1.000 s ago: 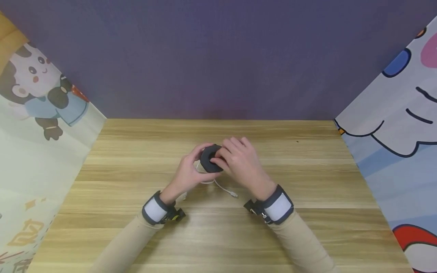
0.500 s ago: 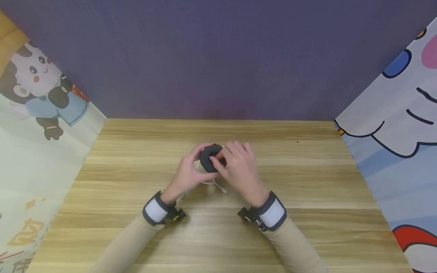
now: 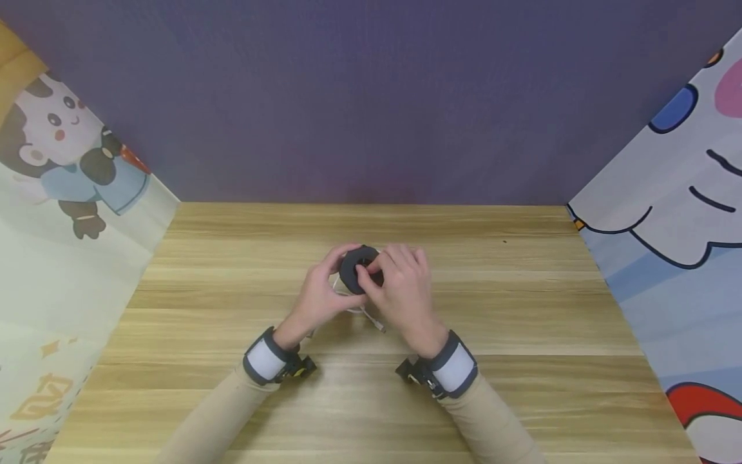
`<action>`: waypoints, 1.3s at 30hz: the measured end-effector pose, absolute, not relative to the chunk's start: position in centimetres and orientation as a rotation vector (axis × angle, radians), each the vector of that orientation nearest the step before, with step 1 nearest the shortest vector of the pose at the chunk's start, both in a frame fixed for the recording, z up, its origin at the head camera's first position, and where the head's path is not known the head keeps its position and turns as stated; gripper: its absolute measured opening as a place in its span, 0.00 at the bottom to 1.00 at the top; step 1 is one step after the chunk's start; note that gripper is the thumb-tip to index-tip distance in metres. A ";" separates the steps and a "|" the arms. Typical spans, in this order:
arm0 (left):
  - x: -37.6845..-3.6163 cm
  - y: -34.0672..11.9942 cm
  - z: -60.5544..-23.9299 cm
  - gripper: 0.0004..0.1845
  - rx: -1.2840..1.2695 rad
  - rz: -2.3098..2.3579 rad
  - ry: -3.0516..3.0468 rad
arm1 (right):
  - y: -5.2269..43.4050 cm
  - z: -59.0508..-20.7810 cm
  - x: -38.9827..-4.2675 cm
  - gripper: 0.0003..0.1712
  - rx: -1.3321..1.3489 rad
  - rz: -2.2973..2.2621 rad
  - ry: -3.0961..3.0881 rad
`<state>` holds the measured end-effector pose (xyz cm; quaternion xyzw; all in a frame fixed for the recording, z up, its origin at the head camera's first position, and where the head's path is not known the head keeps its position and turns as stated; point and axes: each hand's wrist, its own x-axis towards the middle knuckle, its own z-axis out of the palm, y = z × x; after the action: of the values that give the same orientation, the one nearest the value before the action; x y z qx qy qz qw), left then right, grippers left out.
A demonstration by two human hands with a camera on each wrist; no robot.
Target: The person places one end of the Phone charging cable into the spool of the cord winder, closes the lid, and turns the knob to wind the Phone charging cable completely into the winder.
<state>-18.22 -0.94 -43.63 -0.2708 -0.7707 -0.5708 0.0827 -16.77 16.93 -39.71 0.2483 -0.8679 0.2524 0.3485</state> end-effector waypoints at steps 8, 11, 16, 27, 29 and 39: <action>-18.2 -0.8 -43.6 0.42 -0.772 -1.653 -2.332 | 16.3 -40.2 -16.5 0.13 0.578 0.719 -2.210; -18.1 -0.7 -43.6 0.42 -0.762 -1.640 -2.338 | 16.1 -40.3 -16.4 0.13 0.552 0.739 -2.202; -18.1 -0.5 -43.6 0.43 -0.748 -1.627 -2.331 | 15.8 -40.4 -16.2 0.13 0.503 0.770 -2.205; -18.0 -0.1 -43.8 0.44 -0.754 -1.641 -2.287 | 15.4 -40.7 -16.1 0.13 0.439 0.815 -2.187; -17.9 -0.1 -43.8 0.44 -0.761 -1.659 -2.279 | 15.4 -40.8 -16.1 0.13 0.437 0.817 -2.184; -18.0 -0.5 -43.6 0.44 -0.784 -1.717 -2.290 | 16.1 -40.7 -16.4 0.15 0.534 0.828 -2.183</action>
<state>-18.02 -0.55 -43.64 -0.2633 -0.7687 -0.5763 0.0868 -16.43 16.08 -40.72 0.2076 -0.8486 0.3220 0.3648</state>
